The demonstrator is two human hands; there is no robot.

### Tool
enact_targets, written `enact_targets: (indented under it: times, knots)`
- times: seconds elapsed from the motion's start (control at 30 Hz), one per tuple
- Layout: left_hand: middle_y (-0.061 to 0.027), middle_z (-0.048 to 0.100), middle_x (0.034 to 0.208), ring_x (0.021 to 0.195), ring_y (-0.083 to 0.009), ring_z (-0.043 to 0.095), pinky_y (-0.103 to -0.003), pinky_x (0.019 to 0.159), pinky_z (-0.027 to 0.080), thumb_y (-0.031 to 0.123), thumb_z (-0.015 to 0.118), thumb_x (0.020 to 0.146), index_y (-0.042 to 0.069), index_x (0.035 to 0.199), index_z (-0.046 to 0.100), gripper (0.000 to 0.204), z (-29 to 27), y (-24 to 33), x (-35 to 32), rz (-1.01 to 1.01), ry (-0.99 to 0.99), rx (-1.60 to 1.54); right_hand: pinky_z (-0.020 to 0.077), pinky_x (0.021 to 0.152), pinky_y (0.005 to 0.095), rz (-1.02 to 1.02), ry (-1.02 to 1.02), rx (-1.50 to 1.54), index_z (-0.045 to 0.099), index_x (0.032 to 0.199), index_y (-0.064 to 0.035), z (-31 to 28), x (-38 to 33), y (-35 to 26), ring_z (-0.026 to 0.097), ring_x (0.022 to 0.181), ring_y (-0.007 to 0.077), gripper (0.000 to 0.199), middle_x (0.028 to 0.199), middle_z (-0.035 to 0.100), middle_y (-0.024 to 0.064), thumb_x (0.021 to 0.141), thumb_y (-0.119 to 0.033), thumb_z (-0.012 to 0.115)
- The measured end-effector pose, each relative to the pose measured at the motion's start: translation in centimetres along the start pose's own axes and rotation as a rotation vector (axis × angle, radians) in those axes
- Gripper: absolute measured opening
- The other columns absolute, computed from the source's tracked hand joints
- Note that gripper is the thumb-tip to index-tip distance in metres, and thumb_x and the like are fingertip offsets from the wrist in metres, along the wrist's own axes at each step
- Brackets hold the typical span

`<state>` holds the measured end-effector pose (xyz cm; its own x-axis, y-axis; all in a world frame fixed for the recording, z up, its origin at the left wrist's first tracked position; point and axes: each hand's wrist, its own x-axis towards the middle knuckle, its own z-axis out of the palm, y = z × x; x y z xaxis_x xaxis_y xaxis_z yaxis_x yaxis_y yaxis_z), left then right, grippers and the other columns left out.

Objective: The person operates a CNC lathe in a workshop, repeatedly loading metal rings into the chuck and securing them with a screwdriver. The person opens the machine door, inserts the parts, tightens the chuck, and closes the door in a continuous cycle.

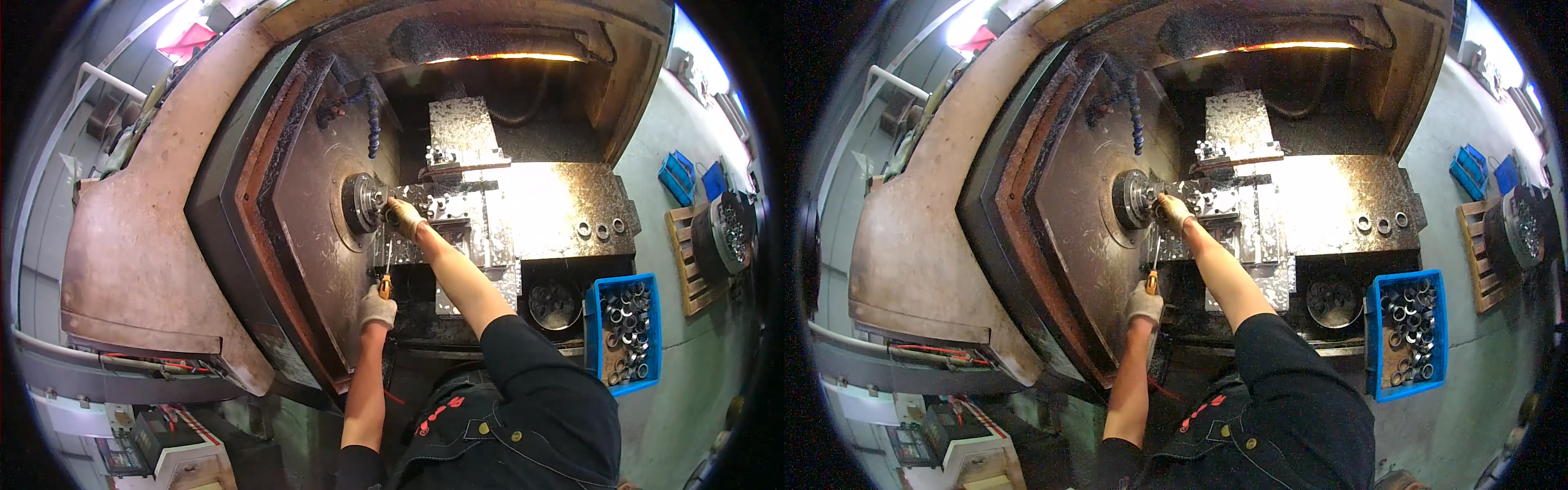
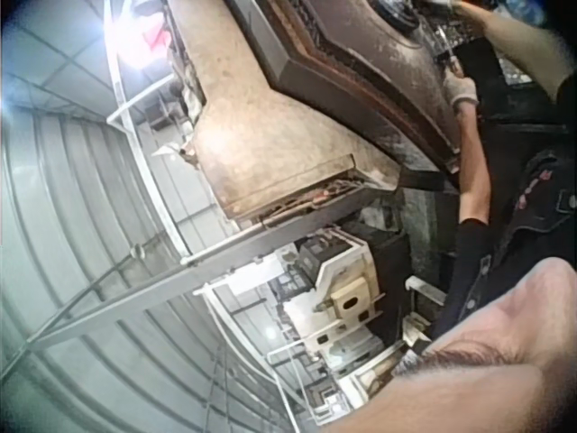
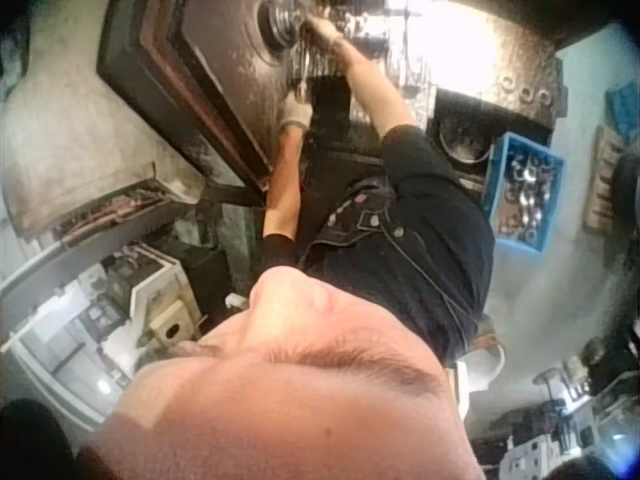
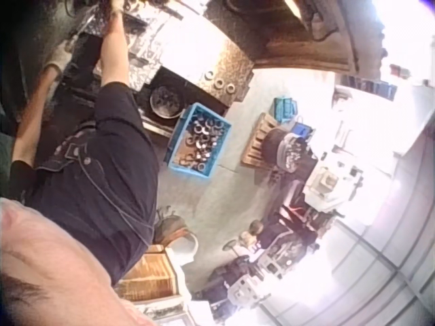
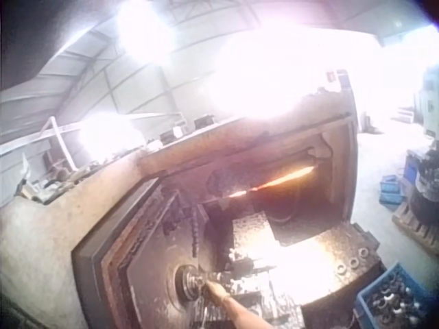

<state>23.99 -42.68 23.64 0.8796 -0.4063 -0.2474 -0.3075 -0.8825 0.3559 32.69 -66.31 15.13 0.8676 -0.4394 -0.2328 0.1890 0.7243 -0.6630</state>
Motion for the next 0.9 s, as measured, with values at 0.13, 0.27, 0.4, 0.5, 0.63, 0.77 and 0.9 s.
enact_targets:
  times: [0.13, 0.27, 0.4, 0.5, 0.63, 0.77, 0.9]
  knots:
    - [-0.0199, 0.063, 0.100, 0.095, -0.0381, 0.059, -0.044, 0.082, 0.046, 0.012, 0.056, 0.073, 0.009, 0.104, 0.058, 0.032, 1.2, -2.0, -0.2, 0.052, 0.041, -0.056, 0.0429, 0.054, 0.0254, -0.026, -0.027, -0.171, 0.064, 0.092, -0.0101, -0.2, -0.9, -0.1, 0.051, 0.063, 0.0099, 0.026, 0.078, 0.060, 0.0001, 0.094, -0.032, 0.049]
    - [-0.0194, 0.063, 0.100, 0.093, -0.0377, 0.060, -0.044, 0.081, 0.047, 0.014, 0.058, 0.073, 0.010, 0.105, 0.058, 0.032, 0.5, -4.2, -1.6, -0.022, -0.002, -0.119, 0.0419, 0.056, 0.0239, -0.025, -0.012, -0.206, 0.064, 0.095, -0.0077, 2.2, -2.1, 1.5, 0.051, 0.064, 0.0099, 0.022, 0.080, 0.059, 0.0012, 0.091, -0.025, 0.051]
    - [-0.0190, 0.064, 0.097, 0.091, -0.0372, 0.061, -0.044, 0.079, 0.047, 0.016, 0.058, 0.074, 0.010, 0.105, 0.058, 0.031, -0.8, 0.1, -2.6, 0.047, -0.022, 0.026, 0.0463, 0.065, 0.0274, -0.128, 0.110, -0.264, 0.057, 0.105, -0.0068, -2.6, 1.3, 0.9, 0.055, 0.076, 0.0131, 0.025, 0.090, 0.060, 0.0034, 0.090, -0.027, 0.056]
    - [-0.0190, 0.064, 0.097, 0.090, -0.0375, 0.061, -0.045, 0.079, 0.047, 0.017, 0.057, 0.074, 0.010, 0.104, 0.058, 0.031, -0.6, -1.5, -3.6, 0.103, 0.066, -0.001, 0.0466, 0.065, 0.0284, -0.109, 0.086, -0.262, 0.055, 0.105, -0.0069, -2.1, 0.9, 1.5, 0.056, 0.077, 0.0138, 0.026, 0.090, 0.059, 0.0036, 0.089, -0.027, 0.059]
    - [-0.0209, 0.064, 0.095, 0.090, -0.0393, 0.060, -0.046, 0.079, 0.047, 0.016, 0.055, 0.073, 0.011, 0.102, 0.058, 0.030, -1.3, -2.3, -3.9, -0.014, 0.000, 0.031, 0.0444, 0.076, 0.0276, -0.051, 0.143, -0.297, 0.059, 0.111, -0.0027, 0.0, -1.2, 2.4, 0.057, 0.090, 0.0159, 0.037, 0.098, 0.063, 0.0083, 0.086, -0.030, 0.060]
    - [-0.0222, 0.063, 0.094, 0.090, -0.0398, 0.060, -0.047, 0.079, 0.047, 0.015, 0.055, 0.072, 0.010, 0.100, 0.059, 0.029, 0.8, -1.6, -4.5, 0.164, -0.040, 0.006, 0.0475, 0.061, 0.0291, -0.135, 0.123, 0.070, 0.055, 0.105, -0.0090, -2.7, -0.6, 1.6, 0.059, 0.074, 0.0152, 0.026, 0.091, 0.061, 0.0038, 0.087, -0.028, 0.062]
    - [-0.0219, 0.064, 0.093, 0.090, -0.0395, 0.060, -0.046, 0.078, 0.047, 0.015, 0.055, 0.071, 0.010, 0.102, 0.059, 0.032, 1.3, -4.4, -4.2, 0.119, 0.005, -0.129, 0.0440, 0.055, 0.0272, -0.025, 0.021, 0.015, 0.057, 0.100, -0.0125, -1.0, -3.2, 2.1, 0.059, 0.070, 0.0137, 0.020, 0.083, 0.062, 0.0002, 0.087, -0.028, 0.062]
